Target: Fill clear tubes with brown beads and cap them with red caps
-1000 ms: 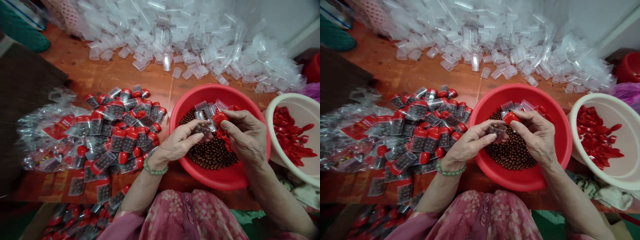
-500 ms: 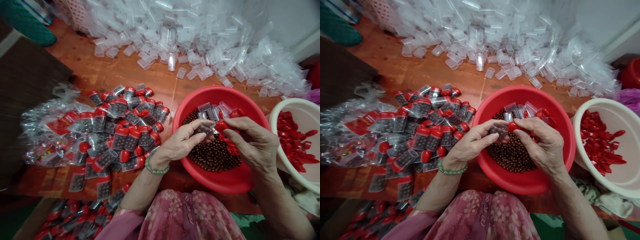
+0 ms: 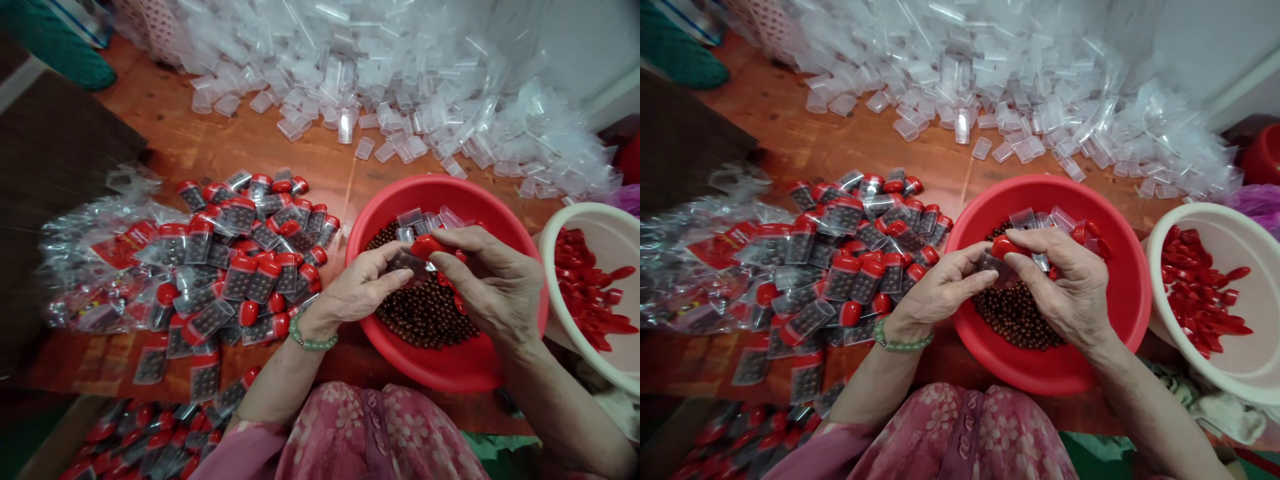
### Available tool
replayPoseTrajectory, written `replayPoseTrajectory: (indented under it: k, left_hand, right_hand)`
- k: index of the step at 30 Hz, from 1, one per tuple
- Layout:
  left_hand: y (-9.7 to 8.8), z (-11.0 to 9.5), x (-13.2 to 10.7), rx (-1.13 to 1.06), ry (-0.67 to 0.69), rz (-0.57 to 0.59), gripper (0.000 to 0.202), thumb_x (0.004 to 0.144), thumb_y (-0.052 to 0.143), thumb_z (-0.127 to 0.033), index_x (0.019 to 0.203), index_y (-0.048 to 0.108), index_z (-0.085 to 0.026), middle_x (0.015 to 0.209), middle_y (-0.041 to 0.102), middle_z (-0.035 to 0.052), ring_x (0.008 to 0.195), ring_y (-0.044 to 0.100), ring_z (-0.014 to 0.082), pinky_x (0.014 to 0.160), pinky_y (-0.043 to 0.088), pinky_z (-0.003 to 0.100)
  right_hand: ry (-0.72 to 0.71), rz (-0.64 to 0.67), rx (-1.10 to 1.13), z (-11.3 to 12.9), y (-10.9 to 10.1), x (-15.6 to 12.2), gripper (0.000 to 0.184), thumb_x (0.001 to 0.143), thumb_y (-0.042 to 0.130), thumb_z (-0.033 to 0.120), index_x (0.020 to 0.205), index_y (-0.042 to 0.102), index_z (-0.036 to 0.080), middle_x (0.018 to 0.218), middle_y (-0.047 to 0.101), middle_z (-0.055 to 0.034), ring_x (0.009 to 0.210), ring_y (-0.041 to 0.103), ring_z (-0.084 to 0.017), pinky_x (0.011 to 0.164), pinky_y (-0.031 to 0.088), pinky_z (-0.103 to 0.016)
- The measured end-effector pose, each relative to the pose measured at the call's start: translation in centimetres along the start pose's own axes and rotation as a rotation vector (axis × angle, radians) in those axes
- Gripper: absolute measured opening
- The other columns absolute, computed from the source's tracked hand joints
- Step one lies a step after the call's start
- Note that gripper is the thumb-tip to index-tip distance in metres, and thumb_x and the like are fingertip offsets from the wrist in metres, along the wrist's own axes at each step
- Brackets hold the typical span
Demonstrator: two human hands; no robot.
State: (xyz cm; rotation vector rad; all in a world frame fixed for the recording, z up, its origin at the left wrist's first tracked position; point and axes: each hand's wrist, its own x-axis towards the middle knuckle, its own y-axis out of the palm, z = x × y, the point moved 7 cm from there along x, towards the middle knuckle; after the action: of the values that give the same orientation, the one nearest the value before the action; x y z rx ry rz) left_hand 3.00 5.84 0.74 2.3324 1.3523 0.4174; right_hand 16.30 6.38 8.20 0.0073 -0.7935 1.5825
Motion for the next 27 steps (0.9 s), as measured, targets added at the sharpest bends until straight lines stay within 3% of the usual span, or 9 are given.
replayPoseTrajectory:
  k: [7, 15, 19, 21, 23, 25, 27]
  left_hand:
    - [0.4, 0.2, 0.1, 0.057, -0.069, -0.001, 0.036, 0.091, 0.068, -0.035, 0.122, 0.068, -0.015, 0.118, 0.073, 0.0083, 0.107, 0.068, 0.0233, 0.105, 0.051, 0.041]
    - [0.5, 0.1, 0.0, 0.2, -0.024, 0.006, 0.034, 0.096, 0.054, -0.025, 0.126, 0.065, -0.014, 0.116, 0.072, 0.0088, 0.109, 0.065, 0.0226, 0.104, 0.051, 0.04]
    - [0.5, -0.1, -0.1, 0.1, -0.024, 0.024, 0.033, 0.094, 0.063, -0.032, 0.122, 0.067, -0.015, 0.109, 0.072, 0.0072, 0.101, 0.066, 0.0195, 0.101, 0.051, 0.036]
    - [0.4, -0.1, -0.1, 0.019, -0.045, 0.02, 0.034, 0.09, 0.07, -0.039, 0.114, 0.071, -0.015, 0.098, 0.072, 0.0056, 0.092, 0.066, 0.017, 0.094, 0.053, 0.032]
    - [0.2, 0.1, -0.1, -0.052, -0.084, -0.001, 0.038, 0.086, 0.076, -0.045, 0.106, 0.072, -0.013, 0.089, 0.071, 0.0048, 0.084, 0.065, 0.015, 0.085, 0.054, 0.028]
    - [0.2, 0.3, -0.1, -0.123, -0.122, -0.02, 0.044, 0.082, 0.08, -0.05, 0.104, 0.072, -0.013, 0.086, 0.071, 0.0049, 0.081, 0.065, 0.0139, 0.081, 0.054, 0.026]
    - [0.3, 0.6, -0.1, -0.183, -0.147, -0.035, 0.047, 0.079, 0.082, -0.051, 0.106, 0.071, -0.013, 0.087, 0.071, 0.0051, 0.079, 0.066, 0.0134, 0.081, 0.054, 0.026]
  right_hand:
    - [0.003, -0.033, 0.05, -0.5, 0.8, -0.1, 0.025, 0.087, 0.075, 0.014, 0.107, 0.078, 0.029, 0.1, 0.08, -0.0007, 0.09, 0.076, -0.017, 0.085, 0.063, -0.033]
    - [0.125, -0.005, 0.132, -1.6, 1.1, -0.3, 0.019, 0.087, 0.075, 0.016, 0.102, 0.078, 0.028, 0.097, 0.08, 0.0005, 0.086, 0.077, -0.015, 0.082, 0.064, -0.029]
    - [-0.002, -0.062, 0.064, -1.0, 0.9, -0.7, 0.017, 0.088, 0.074, 0.016, 0.101, 0.076, 0.027, 0.094, 0.079, -0.0009, 0.084, 0.075, -0.016, 0.076, 0.064, -0.03]
    - [-0.1, -0.017, 0.02, -0.6, 1.0, -0.9, 0.018, 0.092, 0.072, 0.021, 0.108, 0.073, 0.028, 0.099, 0.078, -0.0037, 0.088, 0.075, -0.019, 0.078, 0.064, -0.034]
    - [-0.213, 0.069, -0.052, -0.2, 1.5, -1.1, 0.033, 0.092, 0.073, 0.033, 0.124, 0.067, 0.026, 0.11, 0.076, -0.009, 0.099, 0.075, -0.025, 0.084, 0.064, -0.042]
    - [-0.338, 0.133, -0.181, 0.4, 2.1, -1.4, 0.061, 0.086, 0.077, 0.046, 0.138, 0.056, 0.021, 0.119, 0.072, -0.0162, 0.11, 0.071, -0.032, 0.09, 0.062, -0.05]
    - [-0.428, 0.147, -0.354, 0.9, 2.7, -1.7, 0.077, 0.082, 0.079, 0.05, 0.143, 0.049, 0.014, 0.123, 0.068, -0.0222, 0.116, 0.068, -0.036, 0.092, 0.061, -0.054]
